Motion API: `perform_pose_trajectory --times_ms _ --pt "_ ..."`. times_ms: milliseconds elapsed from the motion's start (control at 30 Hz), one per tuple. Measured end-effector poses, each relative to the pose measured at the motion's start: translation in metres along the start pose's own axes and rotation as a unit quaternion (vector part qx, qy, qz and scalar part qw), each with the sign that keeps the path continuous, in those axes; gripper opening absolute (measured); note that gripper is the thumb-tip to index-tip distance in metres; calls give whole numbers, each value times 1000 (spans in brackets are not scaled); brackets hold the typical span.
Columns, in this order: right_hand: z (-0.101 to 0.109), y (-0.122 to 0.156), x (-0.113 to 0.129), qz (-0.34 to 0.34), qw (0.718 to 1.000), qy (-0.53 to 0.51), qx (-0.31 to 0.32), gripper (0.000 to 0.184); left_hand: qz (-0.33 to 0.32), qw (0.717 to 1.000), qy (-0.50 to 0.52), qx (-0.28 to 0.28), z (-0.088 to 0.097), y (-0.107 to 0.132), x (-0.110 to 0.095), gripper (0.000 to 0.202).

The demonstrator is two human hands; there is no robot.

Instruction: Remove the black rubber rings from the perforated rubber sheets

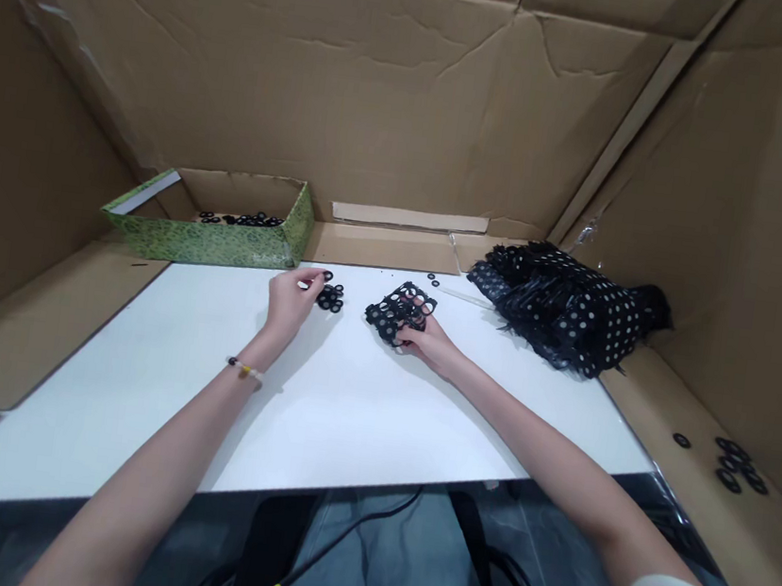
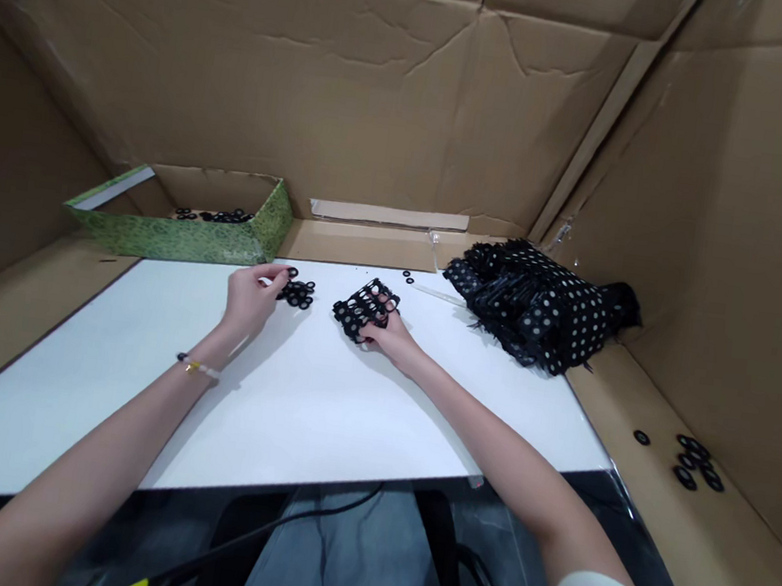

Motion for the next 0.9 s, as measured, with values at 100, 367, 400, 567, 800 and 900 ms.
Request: perform_pose_trajectory --times_ms 100,367,400,567,800,900 --pt "3 0 4 42 995 85 -15 75 -91 986 -136 32 -4 0 2 23" --pt "2 3 9 47 992 117 -19 74 -166 963 -185 108 -23 23 -35 25" --pt "0 3 8 34 995 92 -14 75 -193 956 -170 139 -29 30 -46 25" --pt "-9 5 10 27 999 14 16 71 -254 926 -131 246 -53 66 -83 25" --pt "-11 5 11 46 998 0 35 78 -201 936 -64 283 -61 71 -81 21" --pt "-10 5 10 39 999 6 34 80 -170 942 -22 290 -62 67 -75 23"
Point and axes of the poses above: each hand's wrist, its own y-axis away from the middle knuckle, its own z-axis out of the back of the hand, x = y × z, the point moved 8 cm from there along -y, towards the middle knuckle, and after that the axes turned 3 degrees about -y, right-handed, at the moved point
